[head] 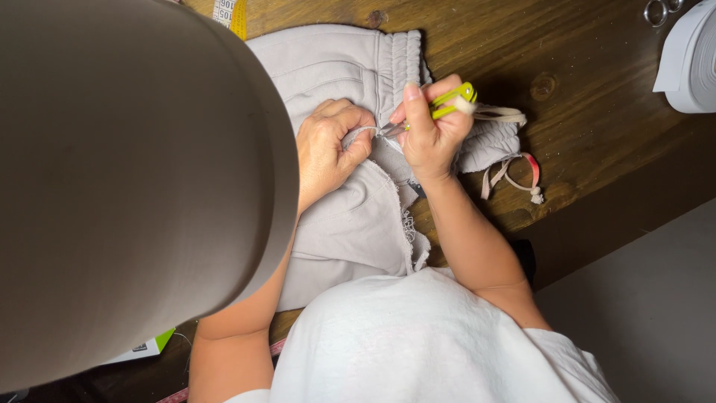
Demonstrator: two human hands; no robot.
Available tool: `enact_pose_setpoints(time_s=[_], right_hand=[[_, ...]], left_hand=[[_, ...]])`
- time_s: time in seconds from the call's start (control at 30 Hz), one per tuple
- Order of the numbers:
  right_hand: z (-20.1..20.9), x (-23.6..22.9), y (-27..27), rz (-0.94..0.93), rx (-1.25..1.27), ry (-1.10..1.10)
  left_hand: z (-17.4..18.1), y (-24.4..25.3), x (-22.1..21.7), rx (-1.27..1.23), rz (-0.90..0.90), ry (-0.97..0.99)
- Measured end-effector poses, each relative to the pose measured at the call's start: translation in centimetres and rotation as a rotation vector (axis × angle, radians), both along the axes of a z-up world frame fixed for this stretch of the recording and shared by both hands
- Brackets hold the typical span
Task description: The person uses a yellow utility knife to cut the waistband of a pair of light gray sweatpants laid on a wooden table. The person holds the fabric with one hand while carefully cutting along the seam with the other.
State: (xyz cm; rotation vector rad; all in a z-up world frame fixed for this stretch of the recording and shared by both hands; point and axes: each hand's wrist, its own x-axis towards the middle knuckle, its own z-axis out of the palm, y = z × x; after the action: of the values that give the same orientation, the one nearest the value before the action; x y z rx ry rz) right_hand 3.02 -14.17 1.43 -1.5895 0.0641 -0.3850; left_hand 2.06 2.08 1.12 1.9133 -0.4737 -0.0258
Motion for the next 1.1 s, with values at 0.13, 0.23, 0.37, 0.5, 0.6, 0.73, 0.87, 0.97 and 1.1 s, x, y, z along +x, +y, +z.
enact_pose_setpoints(time_s=[0.13,0.23,0.37,0.5,0.6,0.73,0.87,0.97,1.1], right_hand=[[-2.5,0.4,-0.7,0.023,0.070,-0.198],[-1.8,0.3,-0.2,0.009,0.091,-0.185],[-2.2,0.3,0.0,0.022,0.109,-0.231],[-2.6,0.0,-0.1,0.046,0.093,-0.268],[-1.6,-0.1,-0.2,0.072,0.136,-0.245],[-1.1,-0.2,-0.3,0.092,0.163,-0.231],[-1.1,-0.3,-0.4,0.092,0.210,-0.234],[-1.0,0.1,-0.5,0.059,0.237,-0.247],[-1.0,0.2,-0.6,-0.012,0.320,-0.207]], left_hand=[[0.1,0.2,0.2,-0.086,-0.002,0.058],[-0.1,0.1,0.2,-0.081,-0.001,0.046],[0.1,0.0,0.1,-0.073,0.013,0.040],[0.3,0.0,0.1,-0.093,0.027,0.026],[0.6,0.1,0.1,-0.115,0.026,0.034],[1.1,0.3,0.2,-0.114,0.026,0.042],[1.7,0.4,0.1,-0.104,0.023,0.064],[2.4,0.4,0.1,-0.043,0.014,0.067],[3.2,0.1,-0.2,0.125,-0.009,0.035]])
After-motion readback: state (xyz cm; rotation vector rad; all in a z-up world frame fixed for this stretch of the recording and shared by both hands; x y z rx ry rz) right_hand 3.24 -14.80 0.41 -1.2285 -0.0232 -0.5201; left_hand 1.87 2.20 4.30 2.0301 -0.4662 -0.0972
